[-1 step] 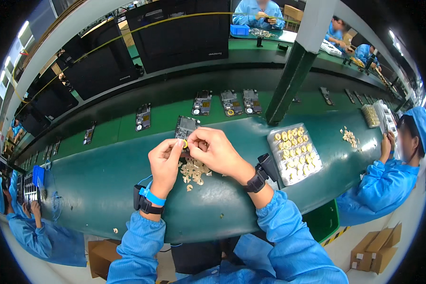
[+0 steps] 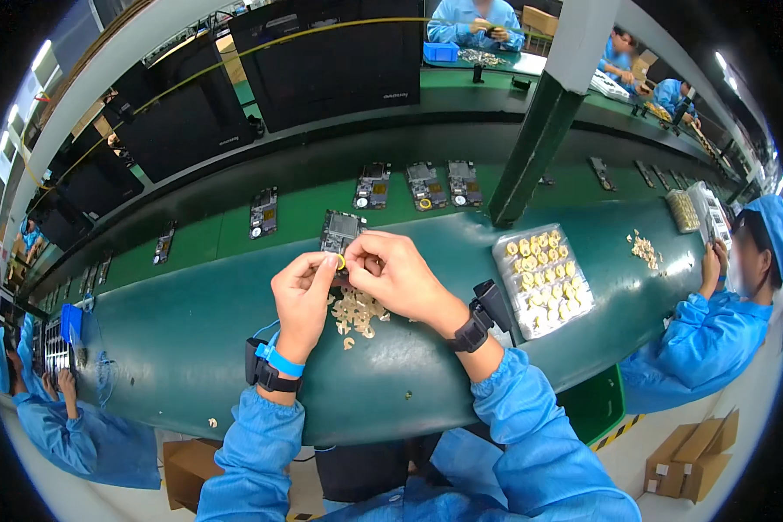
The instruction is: Assemble internal components onto smartphone circuit boards on an assembly line.
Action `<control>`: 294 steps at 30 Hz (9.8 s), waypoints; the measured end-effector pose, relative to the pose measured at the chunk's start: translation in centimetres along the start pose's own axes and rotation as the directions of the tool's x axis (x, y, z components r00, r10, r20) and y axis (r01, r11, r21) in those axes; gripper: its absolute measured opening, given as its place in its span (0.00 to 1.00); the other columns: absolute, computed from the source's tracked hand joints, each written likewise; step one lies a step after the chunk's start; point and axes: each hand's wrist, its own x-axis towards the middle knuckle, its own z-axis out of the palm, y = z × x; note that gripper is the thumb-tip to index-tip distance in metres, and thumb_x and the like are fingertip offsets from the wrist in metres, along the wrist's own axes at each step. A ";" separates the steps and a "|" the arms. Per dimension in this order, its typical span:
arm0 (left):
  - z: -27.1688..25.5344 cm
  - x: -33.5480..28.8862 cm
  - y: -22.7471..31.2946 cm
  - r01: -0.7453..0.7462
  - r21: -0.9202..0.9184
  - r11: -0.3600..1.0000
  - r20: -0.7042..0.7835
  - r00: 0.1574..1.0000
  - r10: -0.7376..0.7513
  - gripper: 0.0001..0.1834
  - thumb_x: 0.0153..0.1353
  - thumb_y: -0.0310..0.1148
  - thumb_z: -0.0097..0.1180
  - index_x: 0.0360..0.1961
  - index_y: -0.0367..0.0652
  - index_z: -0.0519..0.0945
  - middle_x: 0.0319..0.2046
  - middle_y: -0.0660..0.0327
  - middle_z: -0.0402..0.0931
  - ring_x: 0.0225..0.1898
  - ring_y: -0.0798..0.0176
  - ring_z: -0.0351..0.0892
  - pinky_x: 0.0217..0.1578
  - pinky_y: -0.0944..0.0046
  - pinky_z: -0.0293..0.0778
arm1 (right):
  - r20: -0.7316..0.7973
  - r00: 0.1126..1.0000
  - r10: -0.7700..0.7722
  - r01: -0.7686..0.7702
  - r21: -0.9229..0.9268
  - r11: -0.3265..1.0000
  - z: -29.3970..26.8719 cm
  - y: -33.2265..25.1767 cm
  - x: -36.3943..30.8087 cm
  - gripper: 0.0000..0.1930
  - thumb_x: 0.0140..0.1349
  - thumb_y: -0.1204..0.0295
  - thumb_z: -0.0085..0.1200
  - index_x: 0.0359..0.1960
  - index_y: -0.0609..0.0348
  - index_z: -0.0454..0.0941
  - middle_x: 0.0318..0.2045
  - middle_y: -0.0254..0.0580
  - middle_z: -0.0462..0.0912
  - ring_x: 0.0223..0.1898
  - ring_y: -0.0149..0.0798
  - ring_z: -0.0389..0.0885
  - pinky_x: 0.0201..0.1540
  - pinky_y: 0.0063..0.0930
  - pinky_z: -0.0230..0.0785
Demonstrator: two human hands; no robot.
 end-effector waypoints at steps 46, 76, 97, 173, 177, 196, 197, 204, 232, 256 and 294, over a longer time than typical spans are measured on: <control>-0.2 0.3 -0.7 0.184 -0.216 0.959 0.105 0.981 -0.165 0.08 0.73 0.26 0.60 0.42 0.30 0.85 0.38 0.56 0.86 0.35 0.66 0.86 0.36 0.65 0.88 | -0.022 0.830 -0.557 0.428 -0.615 0.662 -1.1 0.1 -0.7 0.09 0.54 0.76 0.66 0.37 0.56 0.85 0.33 0.35 0.82 0.35 0.40 0.84 0.33 0.32 0.80; 0.3 0.3 -1.6 0.288 -0.241 0.927 0.255 0.940 -0.226 0.27 0.78 0.28 0.47 0.72 0.24 0.62 0.62 0.43 0.76 0.57 0.52 0.83 0.57 0.51 0.85 | -0.076 0.973 0.217 -0.200 0.190 0.961 -0.1 1.0 -1.0 0.07 0.71 0.74 0.59 0.39 0.69 0.82 0.28 0.34 0.84 0.27 0.20 0.77 0.30 0.20 0.71; 0.0 0.5 -1.5 0.290 -0.197 0.937 0.273 0.934 -0.231 0.24 0.81 0.29 0.44 0.72 0.26 0.65 0.61 0.44 0.78 0.57 0.53 0.84 0.55 0.52 0.85 | -0.064 0.988 0.141 -0.147 -0.103 0.984 -0.5 0.1 -0.7 0.07 0.66 0.74 0.62 0.36 0.69 0.82 0.24 0.42 0.81 0.24 0.31 0.77 0.29 0.30 0.71; -1.7 1.3 -1.9 -0.013 -0.089 0.996 -0.458 0.889 -0.030 0.09 0.77 0.30 0.52 0.38 0.37 0.79 0.25 0.69 0.73 0.24 0.77 0.68 0.24 0.73 0.64 | 0.041 0.982 -0.183 0.161 -0.683 0.713 13.3 6.2 14.0 0.28 0.61 0.49 0.66 0.50 0.62 0.82 0.47 0.53 0.84 0.52 0.55 0.79 0.55 0.47 0.73; -2.3 1.7 -1.1 -0.132 -0.003 0.991 -0.631 0.769 0.100 0.10 0.78 0.30 0.50 0.38 0.37 0.77 0.28 0.69 0.69 0.29 0.76 0.64 0.31 0.73 0.63 | -0.064 0.997 -0.052 -0.004 -0.665 0.747 18.7 5.9 16.9 0.34 0.59 0.43 0.66 0.48 0.66 0.79 0.45 0.58 0.83 0.51 0.57 0.78 0.53 0.50 0.73; -2.3 2.1 -1.9 -0.093 -0.003 0.996 -0.594 0.801 0.073 0.12 0.79 0.35 0.50 0.42 0.39 0.79 0.32 0.68 0.74 0.33 0.74 0.70 0.36 0.71 0.68 | -0.256 0.940 0.226 -0.246 -0.047 0.968 19.1 10.6 22.4 0.37 0.53 0.83 0.60 0.69 0.63 0.66 0.58 0.69 0.76 0.57 0.71 0.76 0.62 0.49 0.71; -2.4 2.1 -2.3 -0.072 -0.013 0.997 -0.560 0.827 0.052 0.13 0.79 0.37 0.50 0.44 0.38 0.80 0.32 0.66 0.76 0.34 0.73 0.74 0.36 0.71 0.69 | -0.239 0.906 0.349 -0.339 0.086 0.937 17.9 10.5 22.5 0.37 0.55 0.84 0.58 0.70 0.65 0.64 0.59 0.67 0.76 0.57 0.67 0.77 0.60 0.47 0.73; -2.5 1.7 -1.0 0.220 -0.268 0.938 -0.319 0.898 -0.302 0.24 0.79 0.48 0.50 0.54 0.33 0.77 0.47 0.47 0.83 0.42 0.59 0.86 0.41 0.63 0.81 | 0.073 0.896 0.439 -0.350 0.724 0.594 9.1 6.0 15.5 0.35 0.64 0.88 0.57 0.72 0.66 0.60 0.50 0.53 0.80 0.46 0.41 0.82 0.47 0.37 0.77; -1.5 2.8 -3.2 -0.104 0.095 0.990 -0.161 0.980 0.118 0.16 0.81 0.31 0.44 0.54 0.25 0.75 0.45 0.49 0.83 0.40 0.56 0.90 0.37 0.63 0.87 | -0.326 0.945 -0.009 -0.278 -0.821 0.499 -17.5 -2.6 -20.0 0.07 0.62 0.70 0.64 0.37 0.60 0.85 0.37 0.48 0.83 0.44 0.55 0.79 0.50 0.46 0.74; 0.4 3.8 -3.3 -0.099 0.088 0.991 0.252 0.965 0.074 0.13 0.77 0.30 0.55 0.45 0.29 0.85 0.41 0.57 0.85 0.42 0.65 0.86 0.43 0.61 0.88 | -0.011 0.989 -0.148 0.124 -0.485 0.866 -2.4 2.3 -0.7 0.06 0.71 0.77 0.49 0.46 0.65 0.72 0.34 0.58 0.84 0.40 0.62 0.85 0.41 0.53 0.77; 0.5 0.1 -1.9 -0.004 0.023 1.000 0.145 0.989 0.000 0.09 0.73 0.25 0.60 0.46 0.29 0.85 0.40 0.59 0.86 0.39 0.71 0.84 0.41 0.69 0.85 | -0.080 0.992 -0.102 0.094 -0.096 0.991 -1.7 1.7 -1.3 0.06 0.63 0.76 0.63 0.37 0.67 0.85 0.26 0.38 0.79 0.22 0.27 0.70 0.25 0.26 0.63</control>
